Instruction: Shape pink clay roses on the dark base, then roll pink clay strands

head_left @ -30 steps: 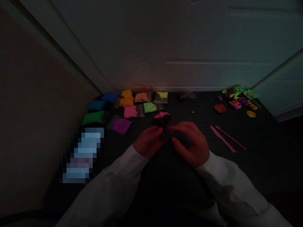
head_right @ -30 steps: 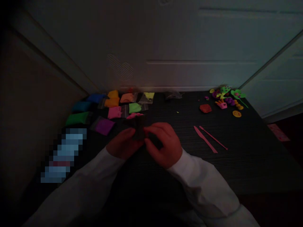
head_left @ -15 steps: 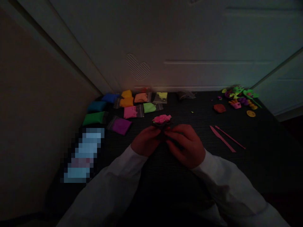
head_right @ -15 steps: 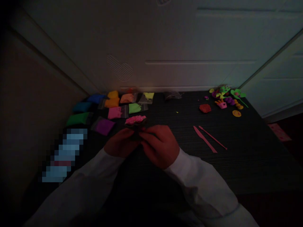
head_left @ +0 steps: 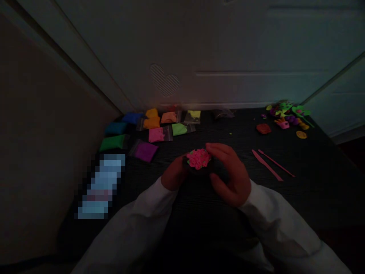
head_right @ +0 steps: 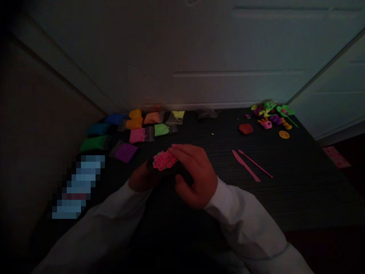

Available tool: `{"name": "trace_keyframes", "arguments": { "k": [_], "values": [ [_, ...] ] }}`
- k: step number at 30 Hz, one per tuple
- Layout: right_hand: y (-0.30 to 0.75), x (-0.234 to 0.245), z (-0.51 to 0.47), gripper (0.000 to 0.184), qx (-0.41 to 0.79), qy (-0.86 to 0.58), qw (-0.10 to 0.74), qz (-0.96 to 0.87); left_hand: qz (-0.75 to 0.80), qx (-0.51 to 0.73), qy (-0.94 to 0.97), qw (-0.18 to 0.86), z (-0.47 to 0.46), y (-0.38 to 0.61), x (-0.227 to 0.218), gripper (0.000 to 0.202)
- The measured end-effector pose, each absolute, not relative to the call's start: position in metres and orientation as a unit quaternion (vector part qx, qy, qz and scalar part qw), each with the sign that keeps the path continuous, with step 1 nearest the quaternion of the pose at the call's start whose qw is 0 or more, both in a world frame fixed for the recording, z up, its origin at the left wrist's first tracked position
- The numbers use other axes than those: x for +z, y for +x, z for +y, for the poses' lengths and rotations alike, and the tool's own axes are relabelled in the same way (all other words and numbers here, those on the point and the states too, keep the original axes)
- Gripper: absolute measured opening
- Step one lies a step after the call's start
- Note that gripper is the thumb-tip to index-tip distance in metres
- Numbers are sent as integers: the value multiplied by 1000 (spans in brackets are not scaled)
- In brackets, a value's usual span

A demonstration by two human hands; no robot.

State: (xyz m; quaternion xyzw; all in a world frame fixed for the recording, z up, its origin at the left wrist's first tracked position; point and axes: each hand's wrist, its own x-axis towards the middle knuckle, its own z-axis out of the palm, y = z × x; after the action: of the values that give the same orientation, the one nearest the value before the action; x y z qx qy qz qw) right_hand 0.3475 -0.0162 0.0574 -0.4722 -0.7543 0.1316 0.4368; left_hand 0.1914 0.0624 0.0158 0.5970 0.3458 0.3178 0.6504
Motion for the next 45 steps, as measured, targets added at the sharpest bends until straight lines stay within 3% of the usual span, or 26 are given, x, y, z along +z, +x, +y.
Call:
{"name": "trace_keyframes", "arguments": {
  "k": [5, 11, 14, 22, 33, 45],
  "values": [
    [349, 60, -15, 44, 150, -483, 446, -739, 312, 308, 669, 601, 61, 187, 23, 23],
    [349, 55, -9, 31, 145, -545, 478, -674, 372, 380, 812, 241, 56, 187, 29, 24],
    [349, 53, -6, 30, 156, -566, 481, -651, 386, 406, 813, 158, 57, 187, 29, 25],
    [346, 47, -3, 37, 163, -572, 469, -653, 378, 404, 819, 155, 57, 188, 25, 27],
    [345, 50, -2, 26, 152, -565, 474, -658, 370, 398, 826, 152, 59, 191, 23, 27],
    [346, 49, -1, 28, 163, -567, 459, -664, 361, 374, 840, 155, 60, 191, 20, 31]
  ]
}}
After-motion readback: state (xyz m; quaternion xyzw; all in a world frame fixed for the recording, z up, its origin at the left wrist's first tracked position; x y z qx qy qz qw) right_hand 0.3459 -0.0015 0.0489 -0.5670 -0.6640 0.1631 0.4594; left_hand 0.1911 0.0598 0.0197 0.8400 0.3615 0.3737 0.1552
